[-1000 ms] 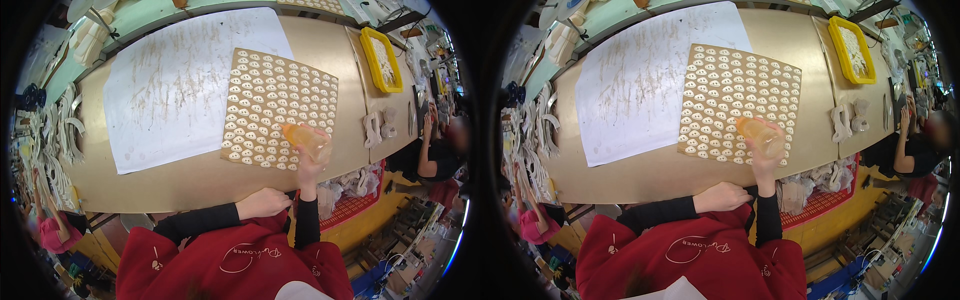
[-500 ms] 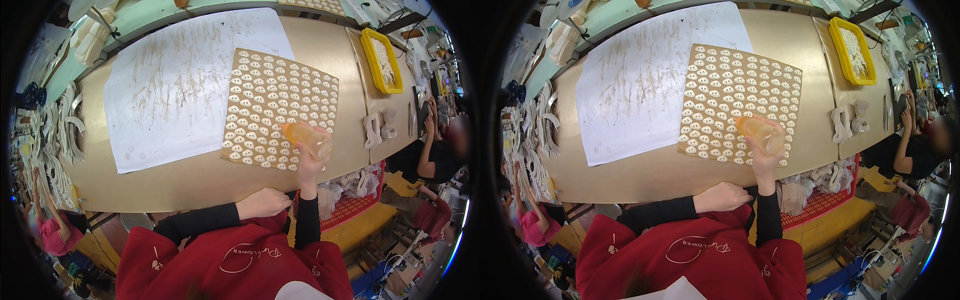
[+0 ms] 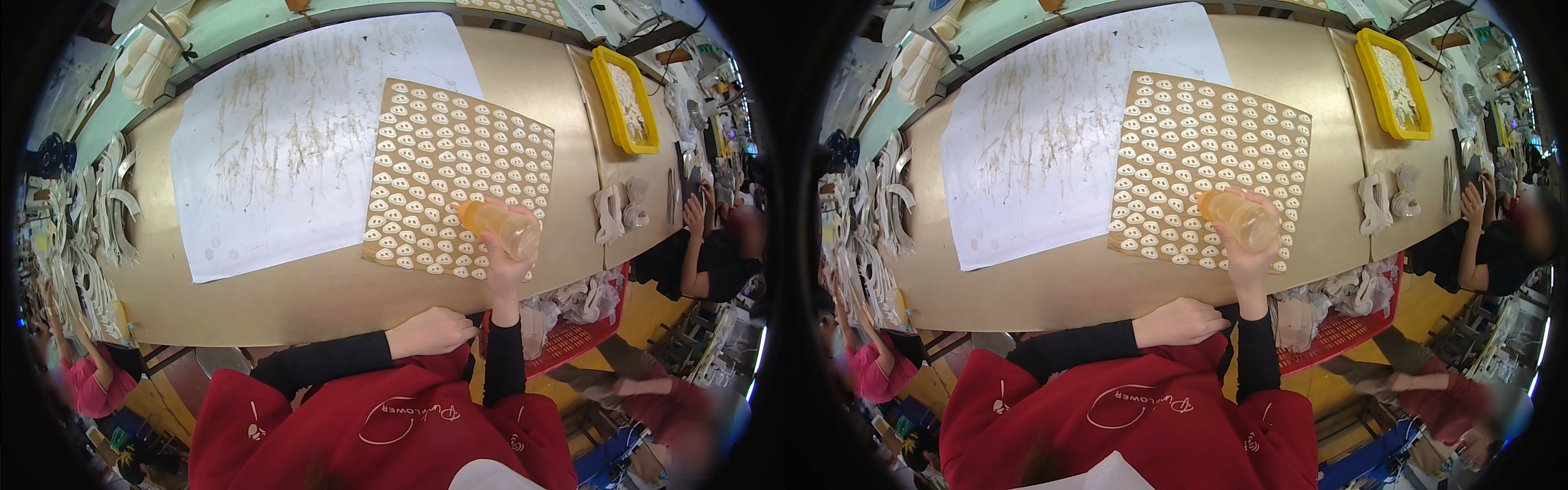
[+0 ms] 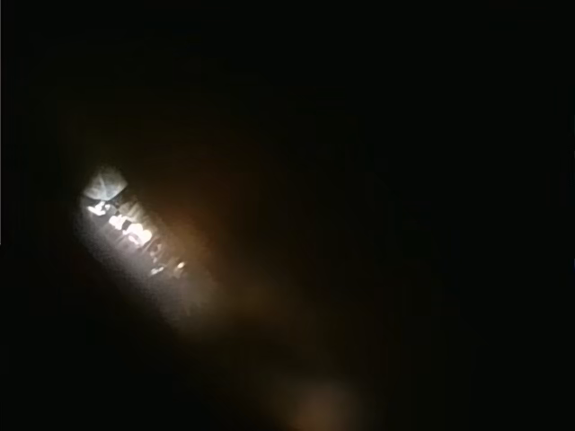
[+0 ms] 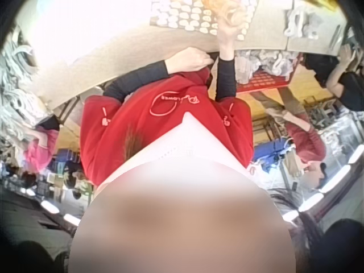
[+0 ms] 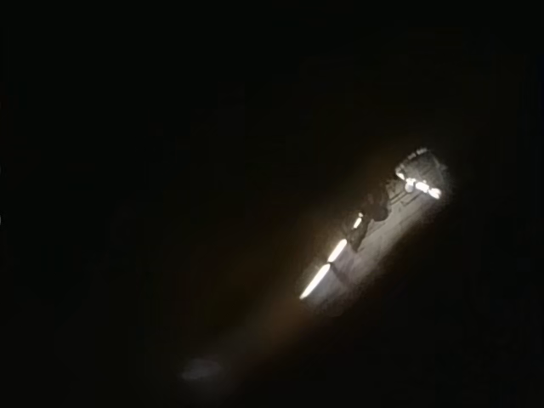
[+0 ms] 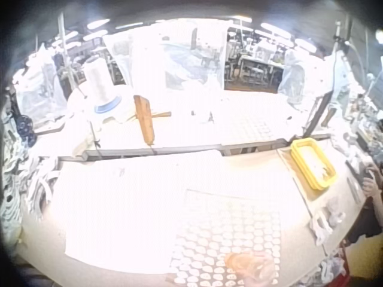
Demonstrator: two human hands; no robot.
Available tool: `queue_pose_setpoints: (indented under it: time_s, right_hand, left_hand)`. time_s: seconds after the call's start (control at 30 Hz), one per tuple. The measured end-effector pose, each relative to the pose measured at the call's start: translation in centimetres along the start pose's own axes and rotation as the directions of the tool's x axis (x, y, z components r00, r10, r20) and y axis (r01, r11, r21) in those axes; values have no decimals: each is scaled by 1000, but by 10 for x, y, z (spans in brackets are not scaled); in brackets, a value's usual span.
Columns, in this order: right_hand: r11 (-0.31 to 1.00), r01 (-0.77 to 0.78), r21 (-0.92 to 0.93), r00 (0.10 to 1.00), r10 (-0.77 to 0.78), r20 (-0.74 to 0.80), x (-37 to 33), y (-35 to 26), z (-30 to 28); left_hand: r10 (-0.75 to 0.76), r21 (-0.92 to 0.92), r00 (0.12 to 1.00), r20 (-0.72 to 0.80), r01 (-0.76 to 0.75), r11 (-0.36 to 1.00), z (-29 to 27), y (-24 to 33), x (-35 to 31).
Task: The person uses a squeeze bottle to apply a small amount of yellowish liquid onto each of many small white decorative pieces arranged on a cardboard sheet. The person then picks up a handful of white fabric scraps from a red basket and places them on the table.
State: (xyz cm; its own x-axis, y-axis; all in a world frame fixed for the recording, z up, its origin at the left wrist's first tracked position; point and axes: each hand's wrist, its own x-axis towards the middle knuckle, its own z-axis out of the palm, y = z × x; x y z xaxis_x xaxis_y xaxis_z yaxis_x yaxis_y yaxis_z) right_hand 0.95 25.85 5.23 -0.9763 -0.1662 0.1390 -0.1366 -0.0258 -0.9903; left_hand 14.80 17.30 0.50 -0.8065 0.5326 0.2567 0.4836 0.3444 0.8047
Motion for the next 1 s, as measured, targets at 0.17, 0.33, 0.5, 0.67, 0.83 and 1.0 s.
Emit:
queue_pose_setpoints:
  time_s: [0.17,0.33,0.5,0.67,0.83,1.0]
  right_hand:
    - [1000,5,-11,999,-4,34,1,-3,1]
    - [997,36,-69,999,-36,-1,4,0,-1]
    - [996,-29,-87,999,27,-30,3,-2,-3]
    - [999,-32,-18,999,32,-35,3,-5,3]
    - [996,-84,2,995,84,-50,3,-11,4]
    - [997,-42,-69,999,41,-21,3,-10,4]
  left_hand:
    - [4,-3,1000,-2,-4,1000,0,0,0]
    - [-1,1,1000,4,1,1000,1,-1,0]
    - [4,-7,1000,-11,-5,1000,1,0,0]
    - [1,-15,1000,-15,-1,1000,1,0,0]
    - [-4,-8,1000,0,4,1000,0,0,0]
    - [1,-16,1000,-8,-1,1000,0,0,0]
